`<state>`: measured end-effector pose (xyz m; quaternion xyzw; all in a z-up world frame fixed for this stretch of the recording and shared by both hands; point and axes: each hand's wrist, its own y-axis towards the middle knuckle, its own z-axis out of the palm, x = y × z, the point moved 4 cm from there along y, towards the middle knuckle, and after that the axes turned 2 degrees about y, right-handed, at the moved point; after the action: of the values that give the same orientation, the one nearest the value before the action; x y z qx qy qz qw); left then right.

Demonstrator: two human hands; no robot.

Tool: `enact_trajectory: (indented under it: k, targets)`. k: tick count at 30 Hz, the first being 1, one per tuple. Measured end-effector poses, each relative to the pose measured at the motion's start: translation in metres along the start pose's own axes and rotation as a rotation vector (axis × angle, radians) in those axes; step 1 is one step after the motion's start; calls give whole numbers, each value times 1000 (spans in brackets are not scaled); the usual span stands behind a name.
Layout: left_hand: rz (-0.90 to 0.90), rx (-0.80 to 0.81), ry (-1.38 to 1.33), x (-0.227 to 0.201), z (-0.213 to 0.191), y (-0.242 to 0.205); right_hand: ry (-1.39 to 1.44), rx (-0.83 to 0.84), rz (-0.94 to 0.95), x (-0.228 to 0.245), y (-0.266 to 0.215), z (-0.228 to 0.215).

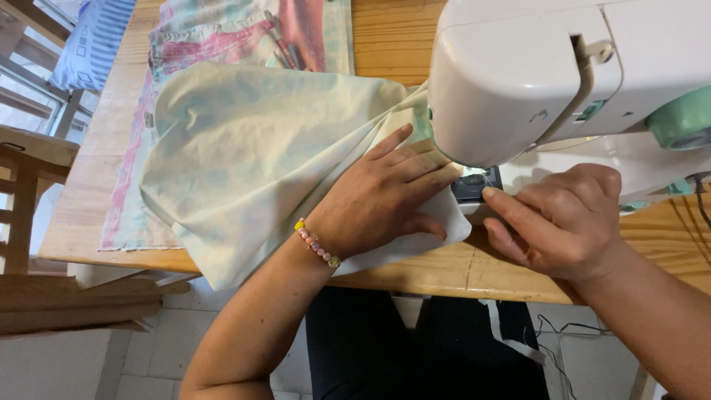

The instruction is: Sewing the edge of a piece of fabric using a sewing machine

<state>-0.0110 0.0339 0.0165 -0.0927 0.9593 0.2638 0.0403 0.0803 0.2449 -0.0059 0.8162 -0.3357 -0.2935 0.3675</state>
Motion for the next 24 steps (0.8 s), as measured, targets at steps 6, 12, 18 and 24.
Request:
enact_trajectory:
  k: [6,12,18,24]
  targets:
    - [-16,14,39,0,-1,3,22,-9,-7,0,2,-2]
    - [-16,17,51,2,2,2,53,-23,-27,2,4,-5]
    - [-31,9,74,5,3,3,56,-31,-50,3,5,-7]
    - [-37,22,69,6,4,3,61,-24,-53,3,6,-7]
